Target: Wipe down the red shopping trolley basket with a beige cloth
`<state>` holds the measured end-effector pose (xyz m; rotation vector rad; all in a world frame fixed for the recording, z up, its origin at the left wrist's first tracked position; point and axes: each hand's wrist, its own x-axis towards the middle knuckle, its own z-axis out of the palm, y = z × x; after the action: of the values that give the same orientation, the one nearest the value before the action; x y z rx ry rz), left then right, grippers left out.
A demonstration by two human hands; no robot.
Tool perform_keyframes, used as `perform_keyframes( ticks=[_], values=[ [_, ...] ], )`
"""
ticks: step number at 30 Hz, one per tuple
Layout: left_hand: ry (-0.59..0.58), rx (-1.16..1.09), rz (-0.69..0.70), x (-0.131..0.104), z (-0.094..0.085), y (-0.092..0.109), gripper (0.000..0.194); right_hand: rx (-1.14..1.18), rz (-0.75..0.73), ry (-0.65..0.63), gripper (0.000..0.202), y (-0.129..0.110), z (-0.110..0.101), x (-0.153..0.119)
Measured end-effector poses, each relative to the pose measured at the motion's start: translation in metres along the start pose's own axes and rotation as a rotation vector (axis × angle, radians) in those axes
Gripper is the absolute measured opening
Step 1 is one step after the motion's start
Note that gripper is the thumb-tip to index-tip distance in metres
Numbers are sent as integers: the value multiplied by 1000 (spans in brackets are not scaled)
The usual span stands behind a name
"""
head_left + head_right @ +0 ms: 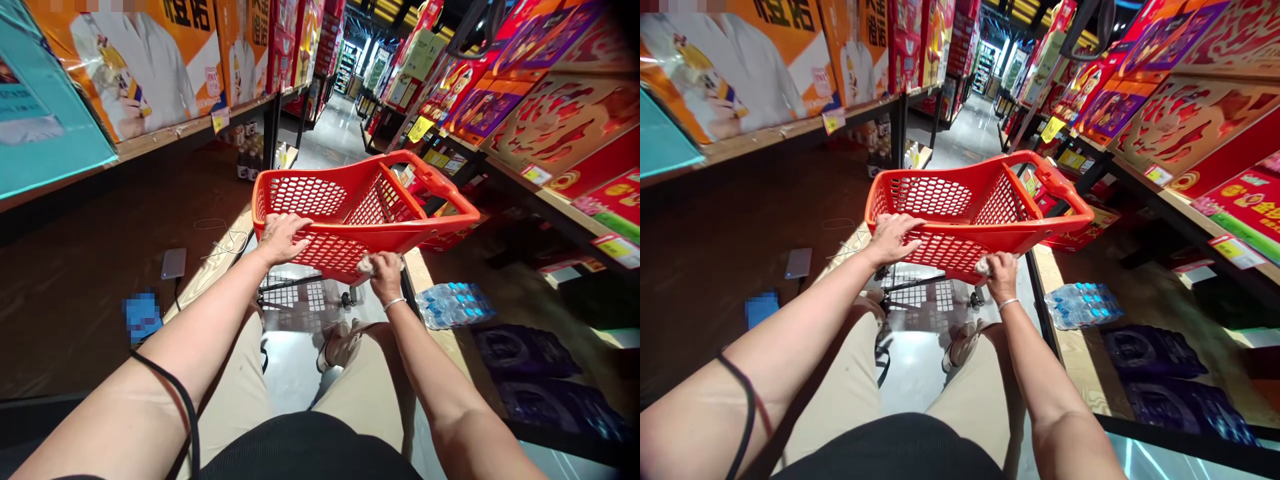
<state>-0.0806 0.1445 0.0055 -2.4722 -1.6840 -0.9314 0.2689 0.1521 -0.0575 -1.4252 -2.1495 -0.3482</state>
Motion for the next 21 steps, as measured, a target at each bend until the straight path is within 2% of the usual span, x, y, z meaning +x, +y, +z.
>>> perform_keyframes(
  ticks=[2,4,9,12,15,21],
  values=[
    [15,-1,4,0,1,0,47,-20,69,182,34,5,-13,15],
    [16,1,9,-1,1,0,48,-49,121,229,35,7,-14,21],
    [3,17,19,0,1,-2,50,-62,160,-40,33,-5,26,-4],
    [13,18,24,0,1,-5,51,-26,133,-101,34,-11,39,-18],
    [16,26,35,0,1,-7,52,29,58,-62,35,-12,22,-12],
    [31,39,49,-3,2,-6,51,-51,74,281,33,-6,-44,38]
  ],
)
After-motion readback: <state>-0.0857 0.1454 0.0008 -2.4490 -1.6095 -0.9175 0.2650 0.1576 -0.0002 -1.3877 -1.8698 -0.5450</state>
